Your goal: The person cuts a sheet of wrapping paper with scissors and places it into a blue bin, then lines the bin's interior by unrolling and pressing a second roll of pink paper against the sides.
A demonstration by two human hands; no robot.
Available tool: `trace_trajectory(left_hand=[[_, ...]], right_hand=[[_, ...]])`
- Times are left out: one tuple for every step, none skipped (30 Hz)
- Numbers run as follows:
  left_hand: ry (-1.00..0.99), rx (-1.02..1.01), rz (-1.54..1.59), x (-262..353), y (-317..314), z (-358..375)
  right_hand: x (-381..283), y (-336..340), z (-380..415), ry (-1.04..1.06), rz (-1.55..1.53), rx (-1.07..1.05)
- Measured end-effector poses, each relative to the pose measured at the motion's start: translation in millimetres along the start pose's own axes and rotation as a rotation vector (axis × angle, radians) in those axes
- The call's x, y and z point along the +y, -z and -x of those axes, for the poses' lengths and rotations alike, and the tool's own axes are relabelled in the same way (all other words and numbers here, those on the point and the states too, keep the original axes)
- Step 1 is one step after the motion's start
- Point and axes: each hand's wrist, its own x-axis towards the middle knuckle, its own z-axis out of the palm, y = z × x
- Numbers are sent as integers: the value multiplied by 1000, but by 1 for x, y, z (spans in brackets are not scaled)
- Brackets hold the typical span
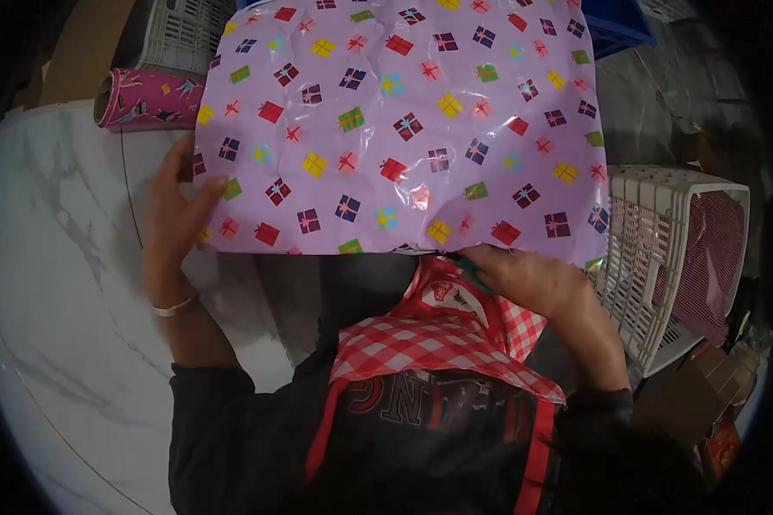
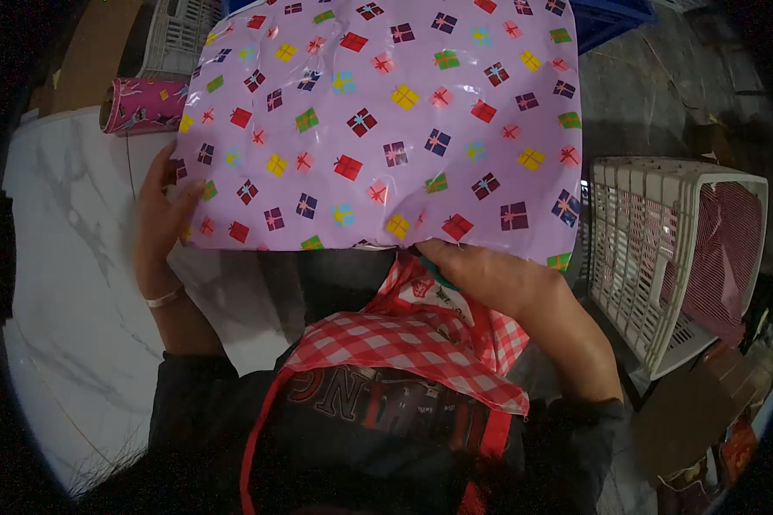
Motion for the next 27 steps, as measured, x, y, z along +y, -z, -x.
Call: trace_trajectory(left_hand=[[-223,210,-349,21,-5,12],[-444,421,-696,37,-13,20],[-436,420,-693,48,-23,21],[-658,237,-673,57,-34,22],[-879,53,-644,66,-47,22],[-872,-145,-755,77,-65,22],[-859,-343,-861,85,-79,21],[-859,-338,-858,86,-89,17],[-879,-382,-887,83,-99,10],[-898,-431,-914,77,-106,5],[-900,-434,-912,71,-112,1],[-952,-379,-876,65,-118,-2],[-1004,-323,-840,59,-123,-4],[-1004,-325,-841,56,-126,-4],[-997,-302,-842,52,-127,-3],[-989,-279,-842,50,-128,-3],[-988,-283,-843,49,-129,-3],[-985,-282,-829,47,-129,-3],[-982,-279,-814,46,-130,-3],[-983,-280,-814,46,-131,-3],[-988,-277,-820,45,-131,-4],[-993,-274,-826,45,-131,-4],[-994,-273,-825,45,-131,-4],[-995,-271,-825,44,-132,-5],[-996,-269,-824,45,-132,-5],[-996,-267,-824,45,-132,-5],[-991,-272,-822,45,-131,-6]], right_hand=[[3,-1,-1,62,-1,40],[4,-2,-3,97,-2,56],[6,-2,-4,132,-3,71],[7,-2,-5,148,17,100],[7,-1,-5,160,30,114],[8,1,-5,171,42,128],[9,4,-4,180,51,118],[10,5,-3,182,58,114],[11,5,-2,183,64,109],[11,3,0,140,-6,91],[12,2,1,117,-42,81],[13,0,3,93,-78,72],[16,-2,2,159,2,113],[16,-2,1,192,40,134],[17,-2,1,223,79,157],[15,0,1,191,56,145],[12,2,1,160,31,131],[9,3,1,159,27,129],[5,4,1,85,-20,79],[3,4,1,12,-65,29],[2,1,1,11,-65,27],[0,-2,0,1,-47,9],[1,-3,-1,-3,-37,1],[1,-3,-2,-7,-26,-7],[1,-3,-3,-9,-110,-25],[2,-2,-4,-12,-194,-43],[1,1,-7,-11,-194,-43]])
